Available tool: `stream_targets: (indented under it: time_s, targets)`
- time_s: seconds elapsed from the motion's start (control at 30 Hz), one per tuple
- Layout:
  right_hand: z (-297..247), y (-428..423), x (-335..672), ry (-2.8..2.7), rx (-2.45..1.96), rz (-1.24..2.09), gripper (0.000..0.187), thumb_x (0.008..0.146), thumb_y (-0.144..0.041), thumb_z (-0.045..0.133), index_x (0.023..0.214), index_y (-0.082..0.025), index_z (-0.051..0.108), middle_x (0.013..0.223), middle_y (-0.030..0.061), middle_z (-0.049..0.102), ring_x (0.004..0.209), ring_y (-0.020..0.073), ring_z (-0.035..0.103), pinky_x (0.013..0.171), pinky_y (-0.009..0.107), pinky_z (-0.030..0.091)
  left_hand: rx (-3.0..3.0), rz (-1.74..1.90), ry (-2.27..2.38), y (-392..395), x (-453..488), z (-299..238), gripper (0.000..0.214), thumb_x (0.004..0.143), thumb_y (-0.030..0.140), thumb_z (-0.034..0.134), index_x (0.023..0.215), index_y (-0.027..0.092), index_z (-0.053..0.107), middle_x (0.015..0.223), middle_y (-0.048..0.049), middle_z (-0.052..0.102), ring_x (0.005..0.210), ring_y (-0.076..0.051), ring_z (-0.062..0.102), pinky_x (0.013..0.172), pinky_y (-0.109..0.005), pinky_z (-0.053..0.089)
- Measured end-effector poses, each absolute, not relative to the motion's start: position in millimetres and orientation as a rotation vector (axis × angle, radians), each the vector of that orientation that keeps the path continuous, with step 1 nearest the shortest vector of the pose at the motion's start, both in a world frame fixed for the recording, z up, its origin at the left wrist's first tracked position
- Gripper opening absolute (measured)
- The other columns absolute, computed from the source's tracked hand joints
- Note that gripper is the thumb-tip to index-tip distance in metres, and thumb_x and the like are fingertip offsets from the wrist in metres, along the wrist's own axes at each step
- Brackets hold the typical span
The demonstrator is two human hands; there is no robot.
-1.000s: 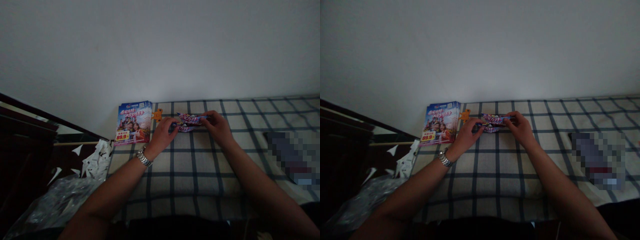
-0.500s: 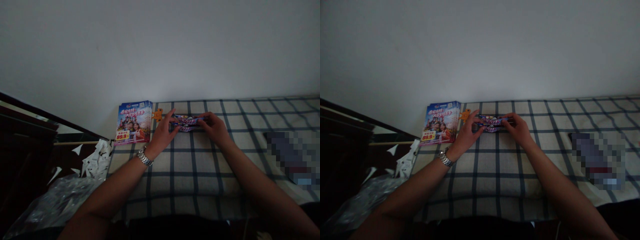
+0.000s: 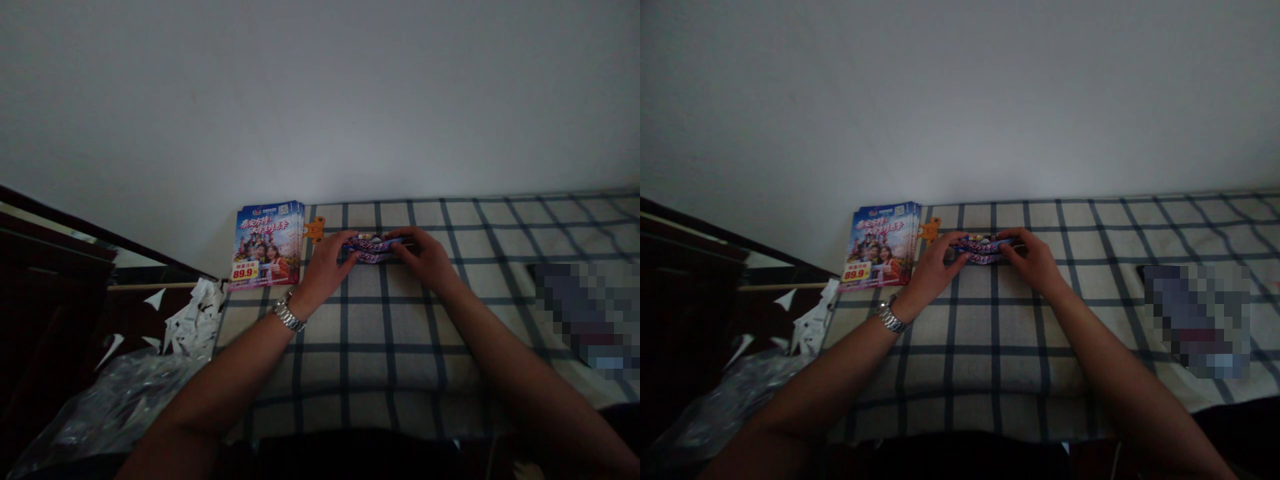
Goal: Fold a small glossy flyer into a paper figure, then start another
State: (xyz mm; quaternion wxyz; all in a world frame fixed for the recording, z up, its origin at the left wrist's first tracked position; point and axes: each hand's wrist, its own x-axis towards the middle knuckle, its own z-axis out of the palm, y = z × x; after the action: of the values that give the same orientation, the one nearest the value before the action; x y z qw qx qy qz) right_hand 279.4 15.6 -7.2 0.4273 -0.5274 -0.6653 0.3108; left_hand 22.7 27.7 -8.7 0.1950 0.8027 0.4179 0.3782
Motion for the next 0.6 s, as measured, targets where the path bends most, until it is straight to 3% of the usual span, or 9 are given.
stream_targets:
  time_s: [0.6]
  targets:
    - [-4.8, 14.7, 280.7, -1.951, -1.320, 0.588, 0.030, 0.100, -0.039, 0.061, 0.125, -0.027, 0.071, 0.116, 0.0079, 0.078, 0.104, 0.0287, 0.073, 0.093, 0.048, 0.059, 2.246, 1.080, 1.195, 29.6, 21.0, -10.3, 0.025, 0.097, 0.019, 0.070, 0.119, 0.023, 0.059, 0.114, -0.0047, 0.067, 0.107, -0.021, 0.065, 0.097, -0.039, 0.055]
